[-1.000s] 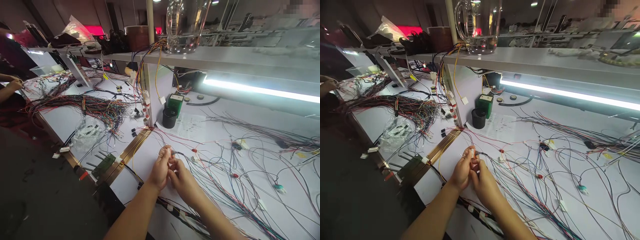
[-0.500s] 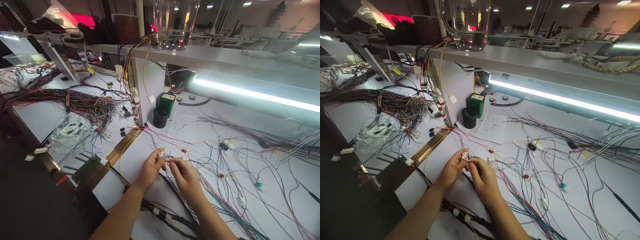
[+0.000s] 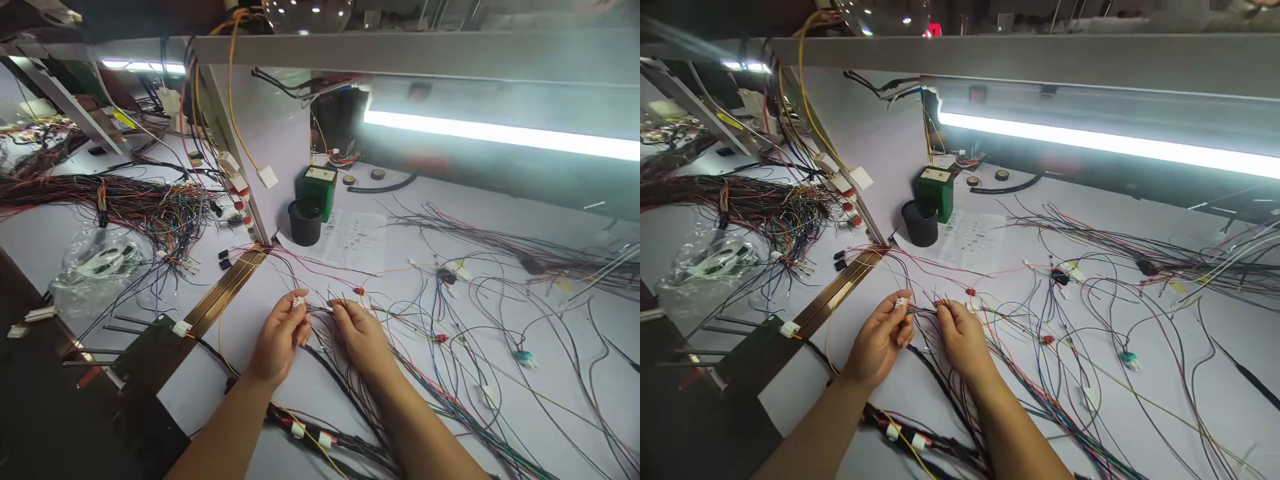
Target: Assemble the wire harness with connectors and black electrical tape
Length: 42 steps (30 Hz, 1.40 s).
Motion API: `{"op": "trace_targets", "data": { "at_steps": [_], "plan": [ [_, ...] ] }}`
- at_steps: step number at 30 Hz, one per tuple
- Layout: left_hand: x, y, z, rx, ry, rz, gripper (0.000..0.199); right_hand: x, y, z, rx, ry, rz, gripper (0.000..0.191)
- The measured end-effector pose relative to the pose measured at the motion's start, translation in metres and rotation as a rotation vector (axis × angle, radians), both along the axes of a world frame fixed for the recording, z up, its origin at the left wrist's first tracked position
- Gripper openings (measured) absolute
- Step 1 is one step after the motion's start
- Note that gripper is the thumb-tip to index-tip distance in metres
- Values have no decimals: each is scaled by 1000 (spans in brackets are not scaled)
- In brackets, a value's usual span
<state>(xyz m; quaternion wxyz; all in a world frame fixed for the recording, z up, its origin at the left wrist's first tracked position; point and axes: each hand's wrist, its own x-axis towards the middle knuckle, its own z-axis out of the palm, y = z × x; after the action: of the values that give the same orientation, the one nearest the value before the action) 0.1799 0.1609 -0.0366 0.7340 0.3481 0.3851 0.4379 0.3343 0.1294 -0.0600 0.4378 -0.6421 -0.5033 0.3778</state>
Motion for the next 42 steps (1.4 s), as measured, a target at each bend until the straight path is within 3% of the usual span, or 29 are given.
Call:
{"op": "trace_targets", "data": {
  "at_steps": [4, 10, 16, 28, 34, 42],
  "plan": [
    [1, 1, -1, 63, 37, 39, 34, -4, -3, -1, 31, -33, 58, 32],
    [-5, 8, -10, -32, -46, 21, 37, -5, -6, -3, 55, -61, 44, 31],
    [-9, 0, -20, 49, -14, 87, 42, -7, -11, 5, 58, -37, 49, 28],
    [-11, -7, -26, 139, 71, 122, 33, -9, -10, 7, 60, 84, 94, 25],
    [-12, -4, -23, 131, 24, 88, 38, -12, -13, 5, 44, 253, 66, 25],
    [-19, -6, -12, 99, -44, 16, 41, -11, -18, 9, 111, 289, 91, 24]
  ]
}}
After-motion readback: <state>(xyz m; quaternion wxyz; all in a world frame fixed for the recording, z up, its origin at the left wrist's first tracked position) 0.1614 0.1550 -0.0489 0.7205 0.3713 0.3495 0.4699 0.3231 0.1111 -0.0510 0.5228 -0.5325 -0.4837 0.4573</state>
